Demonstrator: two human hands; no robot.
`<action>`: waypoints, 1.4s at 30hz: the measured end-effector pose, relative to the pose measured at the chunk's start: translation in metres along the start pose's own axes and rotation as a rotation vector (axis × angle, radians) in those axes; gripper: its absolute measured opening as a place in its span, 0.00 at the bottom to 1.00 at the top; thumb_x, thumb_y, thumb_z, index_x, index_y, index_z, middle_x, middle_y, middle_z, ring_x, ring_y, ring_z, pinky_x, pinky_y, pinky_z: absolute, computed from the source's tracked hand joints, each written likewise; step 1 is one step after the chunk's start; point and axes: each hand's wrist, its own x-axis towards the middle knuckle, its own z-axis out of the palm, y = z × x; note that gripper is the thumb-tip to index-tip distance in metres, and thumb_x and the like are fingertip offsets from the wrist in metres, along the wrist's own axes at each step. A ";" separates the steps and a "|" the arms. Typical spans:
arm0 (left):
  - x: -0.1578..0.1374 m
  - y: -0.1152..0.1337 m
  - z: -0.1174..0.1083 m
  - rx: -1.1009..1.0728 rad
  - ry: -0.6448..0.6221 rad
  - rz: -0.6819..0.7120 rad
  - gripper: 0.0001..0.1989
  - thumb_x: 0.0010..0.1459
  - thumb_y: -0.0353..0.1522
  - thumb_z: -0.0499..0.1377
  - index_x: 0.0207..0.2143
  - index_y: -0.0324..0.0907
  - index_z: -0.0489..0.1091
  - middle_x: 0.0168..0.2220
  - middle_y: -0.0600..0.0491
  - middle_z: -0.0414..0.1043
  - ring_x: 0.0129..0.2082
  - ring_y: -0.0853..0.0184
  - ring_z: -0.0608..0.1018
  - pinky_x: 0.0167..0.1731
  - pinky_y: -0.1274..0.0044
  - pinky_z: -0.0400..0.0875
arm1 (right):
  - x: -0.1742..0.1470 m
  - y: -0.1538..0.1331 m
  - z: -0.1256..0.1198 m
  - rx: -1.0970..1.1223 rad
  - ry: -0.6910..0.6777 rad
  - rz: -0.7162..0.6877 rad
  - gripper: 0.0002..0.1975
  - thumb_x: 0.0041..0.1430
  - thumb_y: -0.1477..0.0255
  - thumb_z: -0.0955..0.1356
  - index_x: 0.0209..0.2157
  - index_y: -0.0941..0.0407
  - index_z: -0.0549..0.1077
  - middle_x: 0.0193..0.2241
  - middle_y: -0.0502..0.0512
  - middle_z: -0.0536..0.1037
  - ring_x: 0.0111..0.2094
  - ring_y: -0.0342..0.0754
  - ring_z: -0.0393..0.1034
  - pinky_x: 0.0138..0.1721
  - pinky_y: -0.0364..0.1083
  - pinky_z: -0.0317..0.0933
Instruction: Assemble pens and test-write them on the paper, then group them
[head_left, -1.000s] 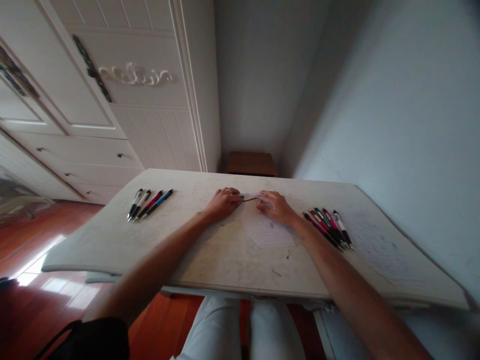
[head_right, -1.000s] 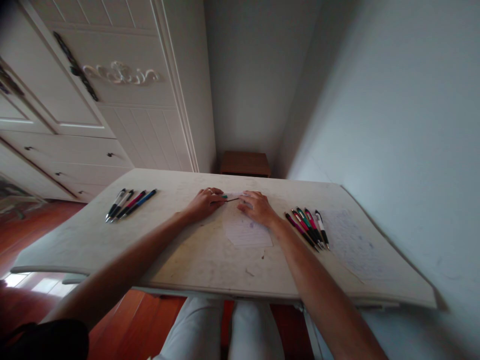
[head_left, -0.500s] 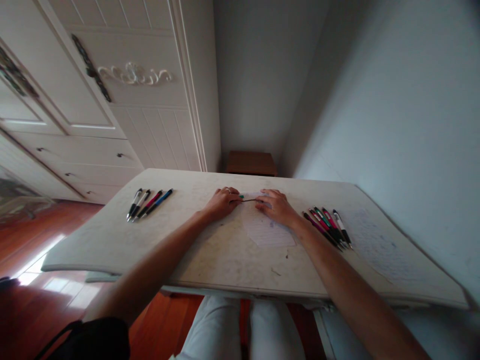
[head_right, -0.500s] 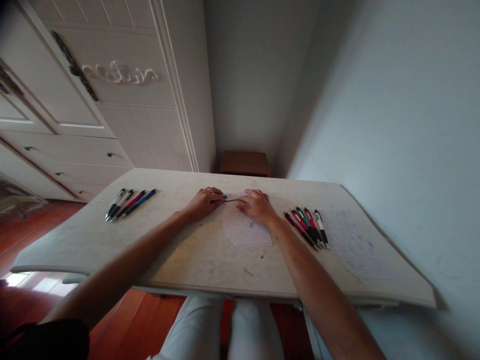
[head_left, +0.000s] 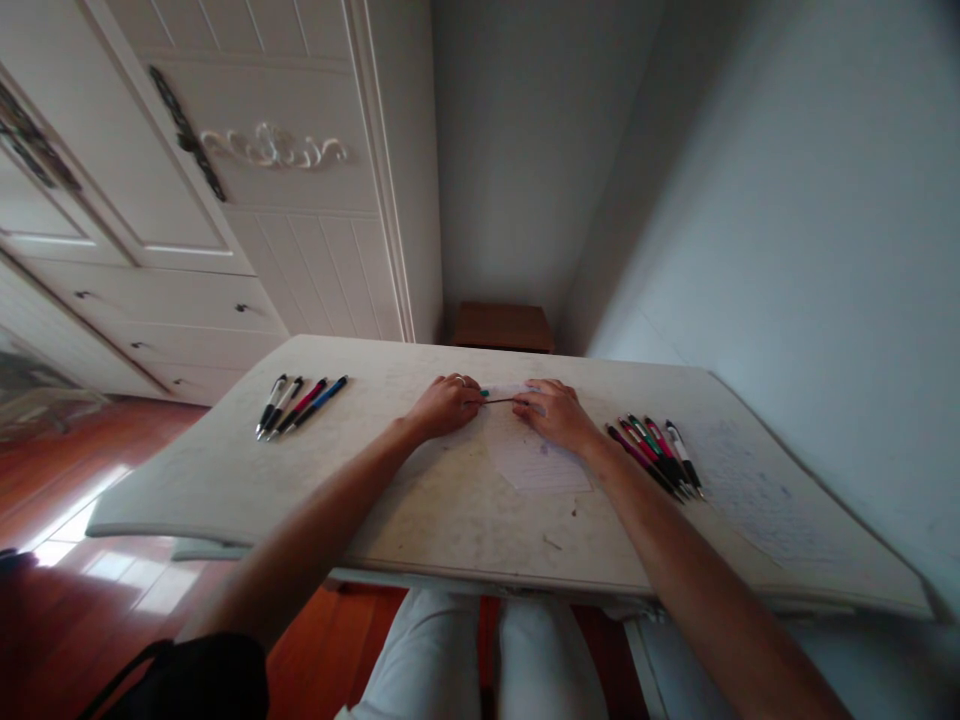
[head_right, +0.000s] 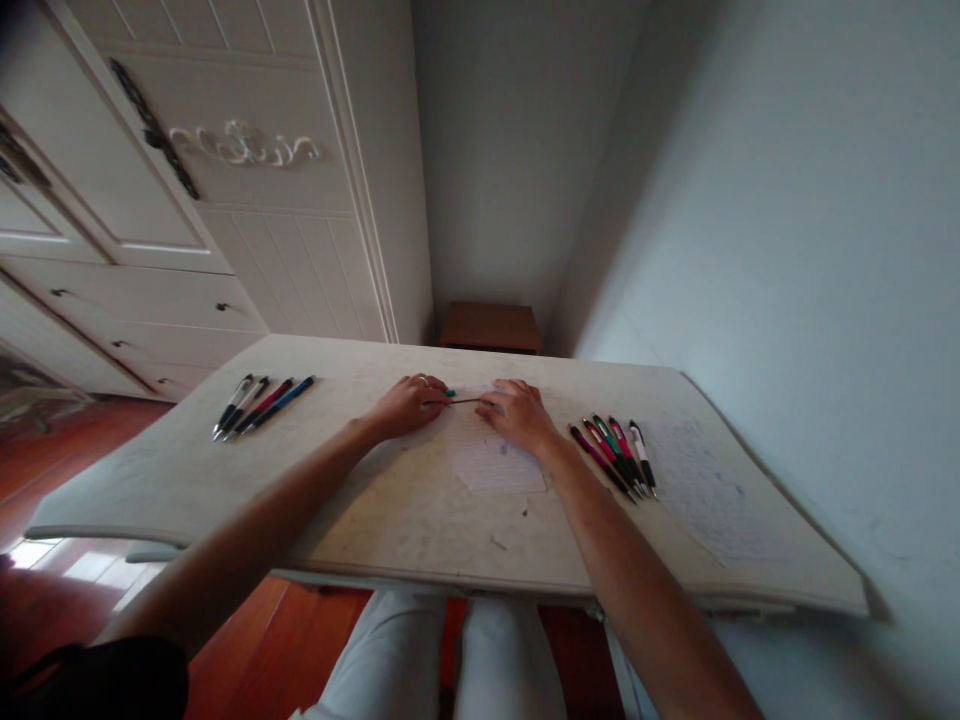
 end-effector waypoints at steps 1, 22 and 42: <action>0.000 0.000 -0.001 0.002 -0.006 0.004 0.13 0.59 0.30 0.55 0.42 0.45 0.78 0.46 0.50 0.76 0.46 0.60 0.75 0.50 0.68 0.67 | 0.000 0.000 0.000 0.001 0.000 0.004 0.14 0.62 0.60 0.67 0.44 0.50 0.79 0.51 0.60 0.74 0.53 0.57 0.66 0.55 0.57 0.58; -0.004 -0.003 -0.006 -0.038 -0.030 0.031 0.13 0.57 0.30 0.55 0.40 0.44 0.78 0.47 0.50 0.76 0.45 0.62 0.77 0.50 0.71 0.69 | 0.000 0.011 -0.003 0.182 0.044 -0.004 0.11 0.63 0.63 0.66 0.36 0.52 0.79 0.41 0.56 0.80 0.45 0.53 0.72 0.51 0.52 0.62; -0.007 -0.009 -0.007 -0.132 0.026 -0.044 0.14 0.58 0.32 0.55 0.45 0.43 0.76 0.51 0.50 0.74 0.51 0.60 0.76 0.54 0.70 0.68 | 0.003 0.011 -0.009 0.569 0.252 0.276 0.26 0.61 0.49 0.61 0.36 0.57 0.76 0.34 0.58 0.81 0.38 0.53 0.75 0.42 0.49 0.65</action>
